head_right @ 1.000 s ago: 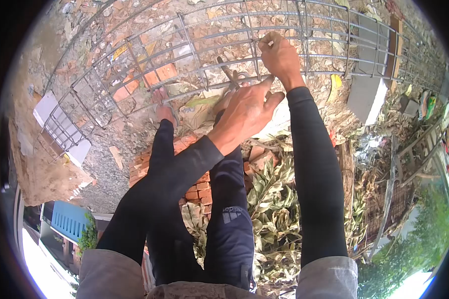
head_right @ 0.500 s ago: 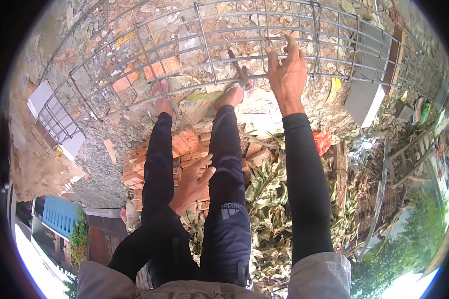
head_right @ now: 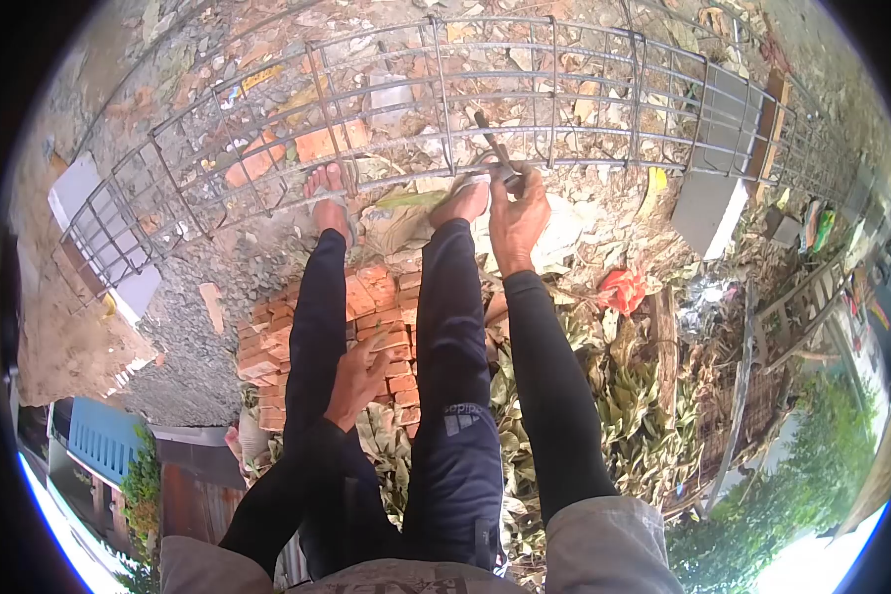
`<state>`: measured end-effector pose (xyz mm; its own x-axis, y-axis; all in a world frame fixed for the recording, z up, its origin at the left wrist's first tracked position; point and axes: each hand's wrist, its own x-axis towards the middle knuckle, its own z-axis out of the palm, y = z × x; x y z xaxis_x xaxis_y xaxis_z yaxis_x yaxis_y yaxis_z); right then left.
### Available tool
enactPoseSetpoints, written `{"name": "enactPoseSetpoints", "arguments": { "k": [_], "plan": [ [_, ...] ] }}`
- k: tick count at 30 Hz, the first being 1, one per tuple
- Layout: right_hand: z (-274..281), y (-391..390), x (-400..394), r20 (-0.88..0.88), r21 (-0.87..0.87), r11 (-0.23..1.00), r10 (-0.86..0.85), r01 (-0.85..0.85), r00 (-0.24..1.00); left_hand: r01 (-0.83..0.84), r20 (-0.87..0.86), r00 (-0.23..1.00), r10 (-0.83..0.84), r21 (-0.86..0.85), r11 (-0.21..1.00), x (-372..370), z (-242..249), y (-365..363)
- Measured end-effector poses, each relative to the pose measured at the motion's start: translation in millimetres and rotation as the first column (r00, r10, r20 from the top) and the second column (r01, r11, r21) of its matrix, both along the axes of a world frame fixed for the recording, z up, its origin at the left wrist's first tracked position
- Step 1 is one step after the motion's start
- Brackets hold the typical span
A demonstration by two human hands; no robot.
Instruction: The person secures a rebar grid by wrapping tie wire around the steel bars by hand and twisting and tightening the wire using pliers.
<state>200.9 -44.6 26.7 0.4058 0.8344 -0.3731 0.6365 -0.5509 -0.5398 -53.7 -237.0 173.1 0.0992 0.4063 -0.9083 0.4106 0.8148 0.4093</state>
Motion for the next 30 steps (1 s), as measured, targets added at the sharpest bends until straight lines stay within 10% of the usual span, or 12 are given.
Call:
{"name": "enactPoseSetpoints", "arguments": {
  "k": [3,8,11,14,17,23,25,27,30],
  "plan": [
    [21,-4,5,0.127,0.059,0.980,0.183,-0.192,0.975,-0.049,0.071,0.996,0.061,-0.151,0.987,-5,1,3],
    [121,-26,-1,0.080,0.234,0.866,0.436,-0.442,0.896,0.024,-0.092,0.996,0.016,0.419,0.907,2,9,89],
    [208,-10,-13,-0.059,0.235,0.810,0.564,-0.538,0.824,0.357,-0.283,0.933,-0.224,0.641,0.679,13,27,171],
    [244,6,-23,-0.415,0.252,0.896,0.441,-0.365,0.796,0.349,0.029,0.861,-0.507,0.691,0.633,20,32,202],
    [229,-5,-33,-0.755,-0.077,0.984,0.049,-0.163,0.653,0.032,0.567,0.800,-0.196,0.286,0.958,29,26,171],
    [227,-43,-26,-0.749,-0.611,0.779,-0.511,-0.140,0.421,-0.502,0.523,0.549,0.652,-0.417,0.757,60,45,133],
    [227,-63,-8,-0.748,-0.662,0.671,-0.564,-0.335,0.350,-0.167,0.504,0.857,0.110,0.069,0.984,59,49,140],
    [239,-61,12,-0.823,-0.564,0.689,-0.425,-0.455,0.377,0.162,0.271,0.906,-0.324,0.487,0.858,61,48,142],
    [254,-49,39,-0.726,-0.657,0.658,-0.423,-0.367,0.543,0.285,0.207,0.864,-0.460,0.553,0.783,76,59,160]
  ]
}}
